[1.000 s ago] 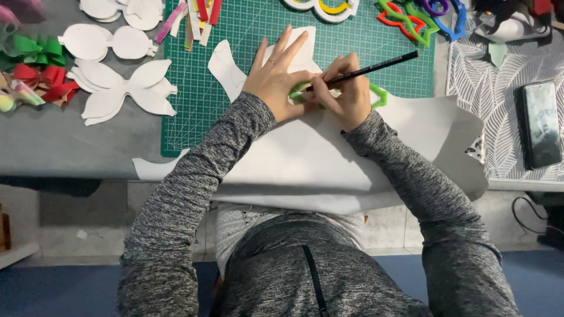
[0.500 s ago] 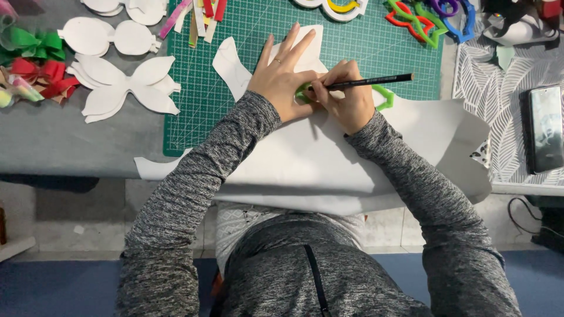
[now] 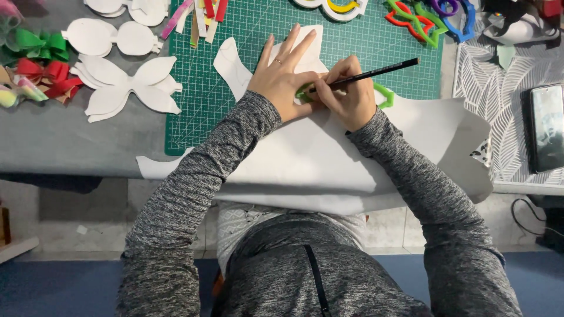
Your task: Tracing various bow and frame shapes onto a white sheet of material using a pencil and plastic templates.
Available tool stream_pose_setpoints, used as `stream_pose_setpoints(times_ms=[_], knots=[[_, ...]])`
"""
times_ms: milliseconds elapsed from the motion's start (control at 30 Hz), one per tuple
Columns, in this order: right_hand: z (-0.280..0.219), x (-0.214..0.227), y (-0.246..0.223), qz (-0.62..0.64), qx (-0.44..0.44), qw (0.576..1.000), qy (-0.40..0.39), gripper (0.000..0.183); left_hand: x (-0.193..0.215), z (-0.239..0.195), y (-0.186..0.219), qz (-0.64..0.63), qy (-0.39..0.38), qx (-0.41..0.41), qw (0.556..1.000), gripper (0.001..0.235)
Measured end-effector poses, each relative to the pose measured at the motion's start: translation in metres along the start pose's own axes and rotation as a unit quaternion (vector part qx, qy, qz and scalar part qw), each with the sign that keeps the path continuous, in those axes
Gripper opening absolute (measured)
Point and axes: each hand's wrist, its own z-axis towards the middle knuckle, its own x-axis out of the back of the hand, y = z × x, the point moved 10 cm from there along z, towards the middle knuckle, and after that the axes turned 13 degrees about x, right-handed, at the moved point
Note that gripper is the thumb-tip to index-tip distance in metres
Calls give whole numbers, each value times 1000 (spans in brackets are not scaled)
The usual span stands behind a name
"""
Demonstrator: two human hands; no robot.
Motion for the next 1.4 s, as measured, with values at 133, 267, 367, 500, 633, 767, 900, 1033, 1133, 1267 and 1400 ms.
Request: stream_pose_setpoints(times_ms=[133, 267, 367, 500, 633, 767, 900, 1033, 1133, 1267, 1400], knots=[[-2, 7, 3, -9, -14, 1000, -9, 27, 0, 0, 2, -5, 7, -8, 1000, 34], [-1, 18, 9, -32, -34, 997, -58, 25, 0, -1, 1, 9, 17, -14, 1000, 42], [-3, 30, 16, -22, -87, 991, -95, 26, 2, -2, 5, -2, 20, -18, 1000, 45], [-13, 47, 31, -36, -117, 986, -109, 28, -3, 0, 3, 7, 3, -7, 1000, 49], [-21, 56, 41, -16, -139, 987, -83, 27, -3, -1, 3, 14, 4, -7, 1000, 49], [-26, 58, 46, 29, -162, 985, -50, 26, -5, -1, 3, 20, 0, -5, 1000, 50], [-35, 62, 57, 26, -134, 990, -36, 26, -4, -1, 2, 18, -5, 2, 1000, 50], [-34, 64, 54, 49, -129, 990, -19, 25, -5, -1, 3, 13, -4, -3, 1000, 49], [-34, 63, 56, 69, -139, 988, -8, 24, -4, 0, 3, 15, -2, -5, 1000, 49], [-37, 65, 54, 121, -141, 981, 46, 24, -2, -1, 5, 7, 4, -13, 1000, 49], [-18, 52, 29, 140, -85, 984, 63, 25, -2, 3, 1, 1, -7, -1, 1000, 49]])
